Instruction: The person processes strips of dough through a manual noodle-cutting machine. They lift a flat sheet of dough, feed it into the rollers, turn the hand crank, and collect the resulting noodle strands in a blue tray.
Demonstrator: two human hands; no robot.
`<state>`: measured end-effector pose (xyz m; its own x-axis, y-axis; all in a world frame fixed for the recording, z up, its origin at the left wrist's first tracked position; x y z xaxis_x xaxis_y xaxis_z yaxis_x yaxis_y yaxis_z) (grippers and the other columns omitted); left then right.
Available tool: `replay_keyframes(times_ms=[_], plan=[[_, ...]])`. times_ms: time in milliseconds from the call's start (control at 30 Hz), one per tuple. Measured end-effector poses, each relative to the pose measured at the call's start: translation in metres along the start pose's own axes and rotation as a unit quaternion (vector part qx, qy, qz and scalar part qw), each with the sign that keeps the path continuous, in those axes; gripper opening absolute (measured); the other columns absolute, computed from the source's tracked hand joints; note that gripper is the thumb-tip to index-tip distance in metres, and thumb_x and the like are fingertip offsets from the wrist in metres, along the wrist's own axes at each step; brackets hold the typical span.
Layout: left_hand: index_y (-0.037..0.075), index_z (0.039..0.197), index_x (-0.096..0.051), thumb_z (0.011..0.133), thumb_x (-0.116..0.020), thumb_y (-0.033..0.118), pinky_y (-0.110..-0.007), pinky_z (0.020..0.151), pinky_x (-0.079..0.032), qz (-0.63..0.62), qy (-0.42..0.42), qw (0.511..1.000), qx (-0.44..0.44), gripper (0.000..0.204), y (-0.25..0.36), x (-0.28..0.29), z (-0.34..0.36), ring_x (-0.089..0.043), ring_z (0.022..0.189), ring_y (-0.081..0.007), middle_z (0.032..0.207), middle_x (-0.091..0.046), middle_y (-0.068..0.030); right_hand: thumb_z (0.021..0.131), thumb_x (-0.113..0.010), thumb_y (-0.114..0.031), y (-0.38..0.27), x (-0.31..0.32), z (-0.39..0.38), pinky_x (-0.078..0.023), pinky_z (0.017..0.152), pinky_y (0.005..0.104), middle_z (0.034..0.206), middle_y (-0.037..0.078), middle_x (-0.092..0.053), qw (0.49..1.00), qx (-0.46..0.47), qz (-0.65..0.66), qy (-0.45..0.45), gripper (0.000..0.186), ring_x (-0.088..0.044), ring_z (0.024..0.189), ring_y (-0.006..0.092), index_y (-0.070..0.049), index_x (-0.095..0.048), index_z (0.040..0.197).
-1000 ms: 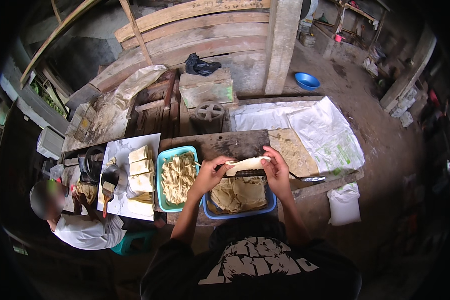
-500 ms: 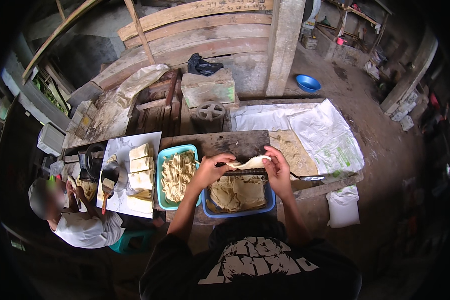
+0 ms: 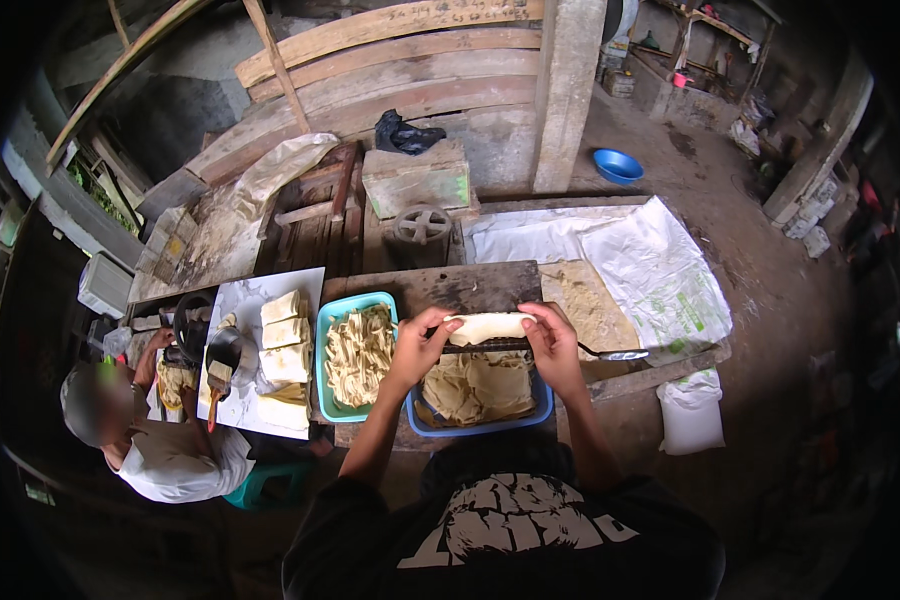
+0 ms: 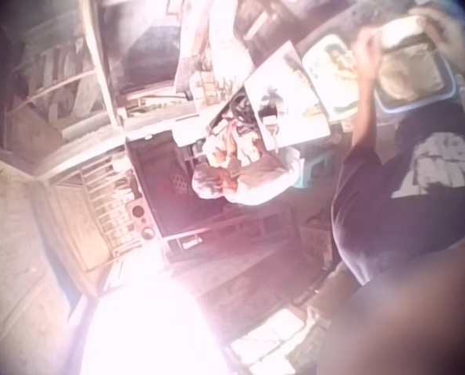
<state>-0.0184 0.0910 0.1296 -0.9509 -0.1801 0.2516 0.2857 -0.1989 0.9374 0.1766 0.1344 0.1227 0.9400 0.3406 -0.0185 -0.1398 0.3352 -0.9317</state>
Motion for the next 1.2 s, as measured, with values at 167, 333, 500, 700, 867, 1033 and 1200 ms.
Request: replay_keyframes(times_ms=[167, 333, 500, 700, 867, 1033, 1200], plan=[[-0.001, 0.092, -0.057, 0.08, -0.061, 0.009, -0.024, 0.071, -0.045, -0.01, 0.016, 0.998, -0.053, 0.016, 0.006, 0.001, 0.0, -0.058, 0.081, -0.0102, 0.088, -0.064, -0.0104, 0.086, -0.049, -0.003, 0.004, -0.001, -0.001, -0.037, 0.063, 0.0174, 0.089, 0.004, -0.049, 1.0, -0.023, 0.005, 0.013, 0.022, -0.047, 0.071, 0.0055, 0.0, -0.051, 0.107], [0.001, 0.092, -0.056, 0.069, -0.073, 0.019, -0.027, 0.073, -0.045, -0.011, -0.036, 0.995, -0.09, 0.034, 0.012, -0.002, 0.007, -0.059, 0.082, -0.0145, 0.086, -0.063, -0.0083, 0.086, -0.047, -0.003, 0.002, -0.004, -0.003, -0.04, 0.066, 0.0203, 0.088, 0.005, -0.049, 1.0, -0.004, -0.011, 0.015, 0.024, -0.049, 0.074, 0.0082, -0.001, -0.05, 0.11], [0.008, 0.091, -0.06, 0.063, -0.074, 0.033, -0.032, 0.063, -0.047, 0.179, -0.107, 0.974, -0.09, 0.041, 0.036, -0.014, 0.022, -0.06, 0.067, -0.0278, 0.073, -0.061, -0.0097, 0.087, -0.047, -0.002, 0.006, -0.002, -0.005, -0.039, 0.071, 0.0175, 0.092, 0.002, -0.049, 0.999, 0.001, -0.043, -0.009, 0.027, -0.049, 0.083, 0.0062, -0.001, -0.046, 0.114], [0.005, 0.081, -0.064, 0.071, -0.066, 0.029, -0.035, 0.06, -0.044, 0.293, -0.172, 0.917, -0.209, 0.025, 0.041, -0.014, 0.031, -0.058, 0.07, -0.0287, 0.073, -0.061, -0.0109, 0.085, -0.048, -0.001, -0.014, -0.009, 0.0, -0.042, 0.071, 0.0211, 0.094, 0.007, -0.051, 0.991, 0.027, -0.126, -0.035, 0.026, -0.052, 0.084, 0.0109, -0.002, -0.049, 0.111], [0.007, 0.082, -0.064, 0.073, -0.063, 0.022, -0.035, 0.062, -0.044, 0.253, -0.186, 0.914, -0.257, 0.017, 0.033, -0.017, 0.034, -0.058, 0.072, -0.0274, 0.075, -0.062, -0.0088, 0.081, -0.054, -0.003, -0.04, -0.001, 0.002, -0.042, 0.076, 0.0292, 0.099, 0.011, -0.052, 0.968, 0.077, -0.235, -0.043, 0.03, -0.053, 0.089, 0.0236, -0.004, -0.051, 0.11], [0.009, 0.082, -0.064, 0.075, -0.061, 0.025, -0.035, 0.059, -0.044, 0.273, -0.208, 0.904, -0.253, 0.018, 0.027, -0.022, 0.043, -0.057, 0.068, -0.0272, 0.071, -0.061, -0.0096, 0.073, -0.064, -0.014, -0.117, 0.027, -0.013, -0.038, 0.084, 0.0367, 0.106, 0.01, -0.051, 0.871, 0.151, -0.464, -0.047, 0.041, -0.049, 0.098, 0.0272, -0.01, -0.051, 0.112], [0.006, 0.08, -0.064, 0.075, -0.062, 0.024, -0.034, 0.06, -0.044, 0.291, -0.219, 0.903, -0.229, 0.018, 0.022, -0.025, 0.049, -0.057, 0.067, -0.0268, 0.074, -0.062, -0.0085, 0.066, -0.06, -0.004, -0.085, 0.078, -0.021, -0.034, 0.081, 0.0371, 0.085, 0.006, -0.057, 0.812, -0.04, -0.577, -0.085, 0.031, -0.049, 0.088, 0.0246, -0.01, -0.057, 0.097]])
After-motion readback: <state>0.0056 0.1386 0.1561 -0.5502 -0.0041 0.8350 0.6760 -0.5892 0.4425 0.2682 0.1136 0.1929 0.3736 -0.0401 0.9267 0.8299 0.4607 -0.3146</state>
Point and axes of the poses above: each hand's wrist, its own z-axis towards the middle knuckle, its own x-axis out of the back of the hand, y = z × x, the point moved 4 cm from there along z, towards the middle knuckle
